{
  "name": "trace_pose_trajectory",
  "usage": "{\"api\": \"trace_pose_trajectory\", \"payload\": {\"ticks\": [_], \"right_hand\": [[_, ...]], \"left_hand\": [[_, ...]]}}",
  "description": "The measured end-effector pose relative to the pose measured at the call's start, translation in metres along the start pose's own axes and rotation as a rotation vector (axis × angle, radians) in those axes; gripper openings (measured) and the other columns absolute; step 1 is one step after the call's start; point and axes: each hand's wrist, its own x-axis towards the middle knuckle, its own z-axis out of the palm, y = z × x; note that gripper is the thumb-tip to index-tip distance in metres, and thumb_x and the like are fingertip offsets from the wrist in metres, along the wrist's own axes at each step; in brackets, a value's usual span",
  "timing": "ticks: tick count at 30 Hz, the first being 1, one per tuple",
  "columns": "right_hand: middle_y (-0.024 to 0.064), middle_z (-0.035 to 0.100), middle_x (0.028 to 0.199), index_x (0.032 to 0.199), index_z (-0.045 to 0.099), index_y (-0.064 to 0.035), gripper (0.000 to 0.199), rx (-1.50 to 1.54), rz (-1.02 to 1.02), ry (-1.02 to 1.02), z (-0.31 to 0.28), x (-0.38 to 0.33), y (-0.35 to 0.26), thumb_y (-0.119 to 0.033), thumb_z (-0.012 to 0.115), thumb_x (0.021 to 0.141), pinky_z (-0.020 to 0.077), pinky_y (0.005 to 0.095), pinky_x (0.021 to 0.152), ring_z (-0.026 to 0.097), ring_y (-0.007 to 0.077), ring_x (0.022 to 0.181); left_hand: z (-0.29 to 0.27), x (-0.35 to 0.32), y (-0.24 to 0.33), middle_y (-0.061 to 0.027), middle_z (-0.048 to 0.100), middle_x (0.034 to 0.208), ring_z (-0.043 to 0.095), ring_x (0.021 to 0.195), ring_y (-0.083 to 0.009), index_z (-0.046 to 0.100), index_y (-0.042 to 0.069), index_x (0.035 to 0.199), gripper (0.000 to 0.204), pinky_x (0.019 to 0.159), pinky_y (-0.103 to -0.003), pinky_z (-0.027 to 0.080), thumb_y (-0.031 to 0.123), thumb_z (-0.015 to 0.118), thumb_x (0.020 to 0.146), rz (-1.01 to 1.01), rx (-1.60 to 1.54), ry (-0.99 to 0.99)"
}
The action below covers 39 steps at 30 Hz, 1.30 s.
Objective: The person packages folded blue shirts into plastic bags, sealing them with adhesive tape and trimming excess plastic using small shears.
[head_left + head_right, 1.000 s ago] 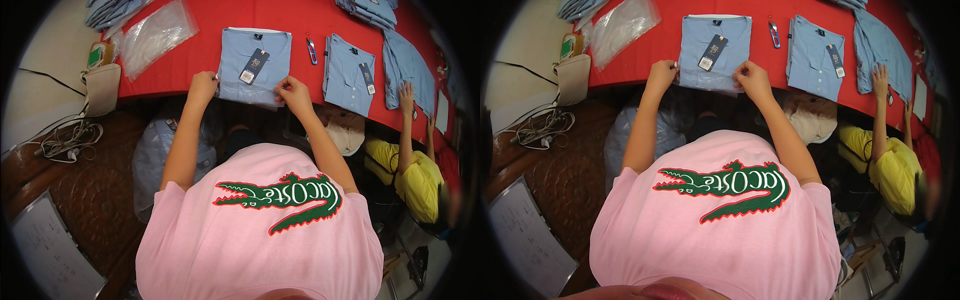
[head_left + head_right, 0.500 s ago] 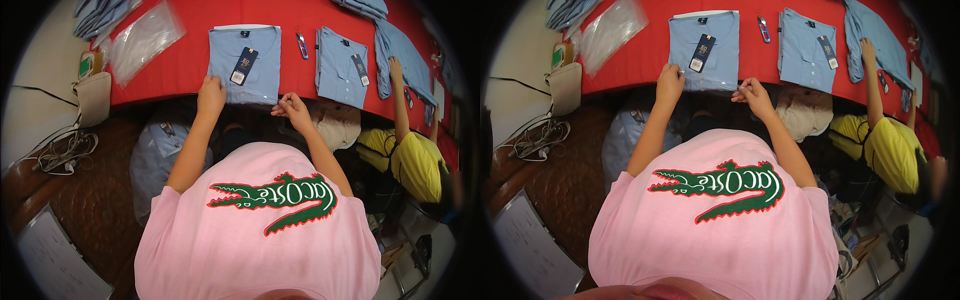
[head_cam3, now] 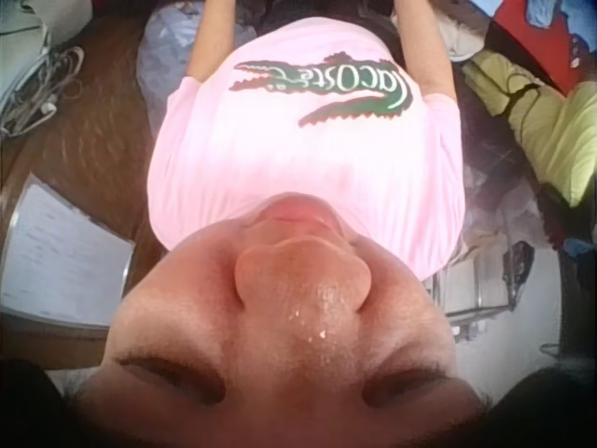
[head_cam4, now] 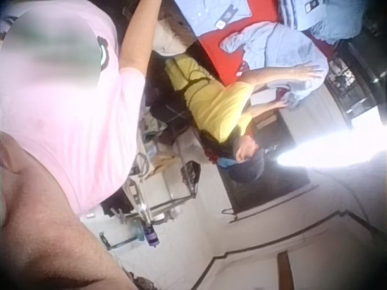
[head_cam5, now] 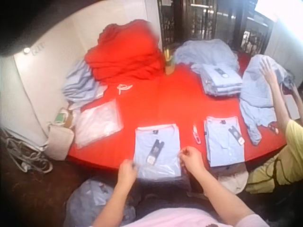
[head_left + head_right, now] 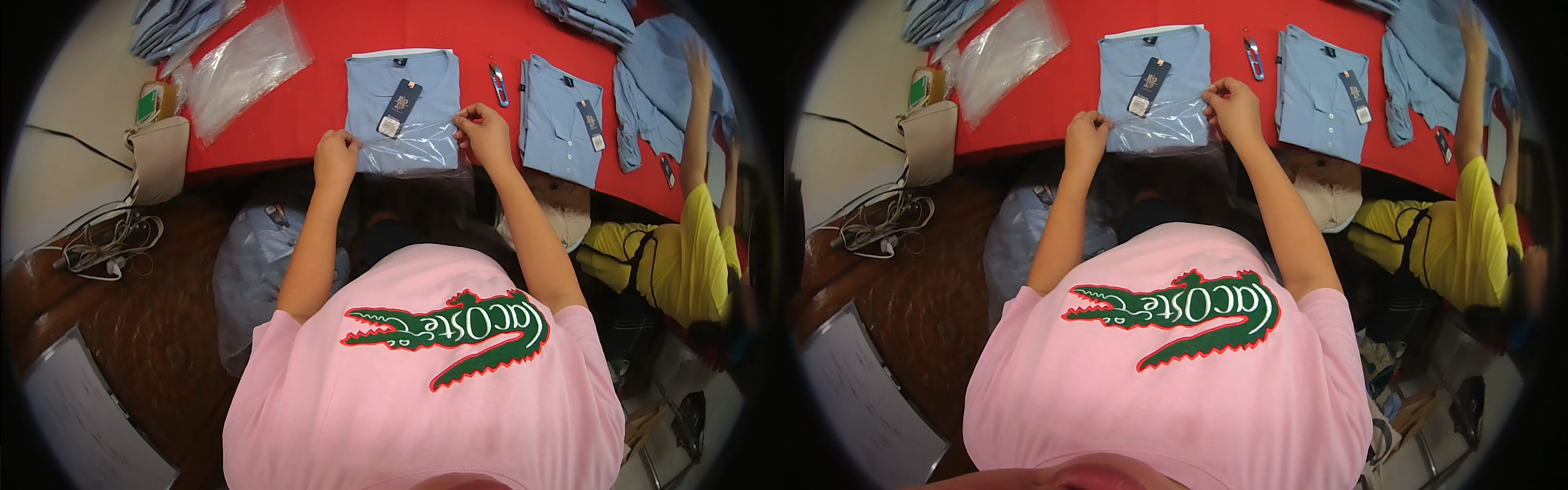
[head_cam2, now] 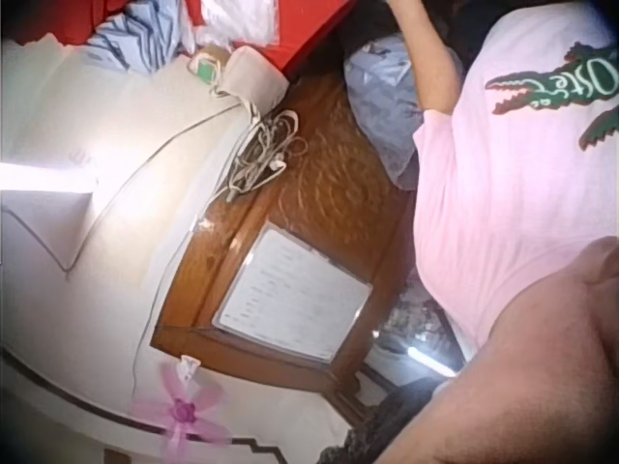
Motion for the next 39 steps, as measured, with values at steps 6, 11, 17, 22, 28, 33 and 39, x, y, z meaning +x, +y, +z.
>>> {"api": "trace_pose_trajectory", "payload": {"ticks": [6,11,17,22,28,33,39], "right_hand": [[0.0111,0.071,0.086,0.094,0.072,0.004,0.01,-0.216,-0.059,-0.09,0.009,-0.014,0.013,-0.001,0.078,0.087,0.0553,0.032,0.059,0.073,0.0168,0.069],[0.0145,0.066,0.089,0.092,0.068,0.0046,0.011,-0.326,-0.238,-0.116,0.019,-0.038,0.031,0.0,0.077,0.088,0.0568,0.0349,0.069,0.074,0.023,0.072],[0.0147,0.065,0.092,0.094,0.064,0.005,0.011,-0.236,-0.2,-0.046,0.022,-0.04,0.035,0.0,0.074,0.095,0.0586,0.0344,0.065,0.076,0.0215,0.071],[0.0123,0.065,0.09,0.094,0.063,0.0047,0.011,-0.135,-0.125,0.016,0.021,-0.035,0.028,0.0,0.072,0.096,0.0584,0.031,0.058,0.075,0.0177,0.068],[0.0071,0.07,0.071,0.096,0.065,-0.0026,0.01,-0.16,-0.108,0.038,0.003,-0.004,0.018,-0.004,0.076,0.097,0.0528,0.0255,0.05,0.071,0.0131,0.06],[0.0152,0.073,0.094,0.113,0.054,-0.0053,0.01,0.467,0.208,-0.408,-0.015,-0.019,0.007,-0.012,0.06,0.109,0.0596,0.0314,0.059,0.075,0.0201,0.069],[0.0158,0.075,0.103,0.121,0.053,-0.0029,0.017,0.4,0.211,-0.589,-0.013,-0.063,0.055,-0.015,0.058,0.111,0.0624,0.0336,0.083,0.078,0.0231,0.088]], "left_hand": [[-0.032,-0.006,-0.017,-0.0252,0.076,0.097,0.074,0.095,-0.0451,0.08,0.001,0.091,0.019,0.083,-0.052,0.059,0.019,0.074,0.09,-0.122,0.176,-0.373],[-0.005,-0.02,-0.038,-0.0228,0.076,0.089,0.075,0.091,-0.0436,0.076,0.003,0.088,0.014,0.082,-0.053,0.058,0.017,0.072,0.087,-0.085,0.329,-0.101],[-0.008,-0.021,-0.017,-0.0218,0.073,0.098,0.074,0.09,-0.0459,0.067,0.005,0.104,0.014,0.079,-0.056,0.059,0.019,0.066,0.101,0.012,0.386,0.011],[-0.012,0.006,-0.004,-0.0189,0.072,0.1,0.072,0.091,-0.0456,0.065,0.006,0.104,0.012,0.078,-0.057,0.058,0.017,0.066,0.101,0.07,0.295,0.067],[0.013,0.037,0.014,-0.0185,0.066,0.13,0.066,0.114,-0.0446,0.067,0.008,0.117,0.021,0.096,-0.054,0.055,0.009,0.066,0.096,0.143,0.229,0.182],[0.034,0.02,0.043,-0.0161,0.039,0.169,0.042,0.153,-0.0404,0.056,0.018,0.153,0.054,0.124,-0.058,0.033,0.017,0.063,0.1,0.529,0.171,0.055],[0.066,0.011,0.036,-0.0157,0.028,0.178,0.025,0.164,-0.0385,0.049,0.023,0.164,0.06,0.13,-0.065,0.016,0.023,0.061,0.104,0.608,0.072,-0.09]]}}
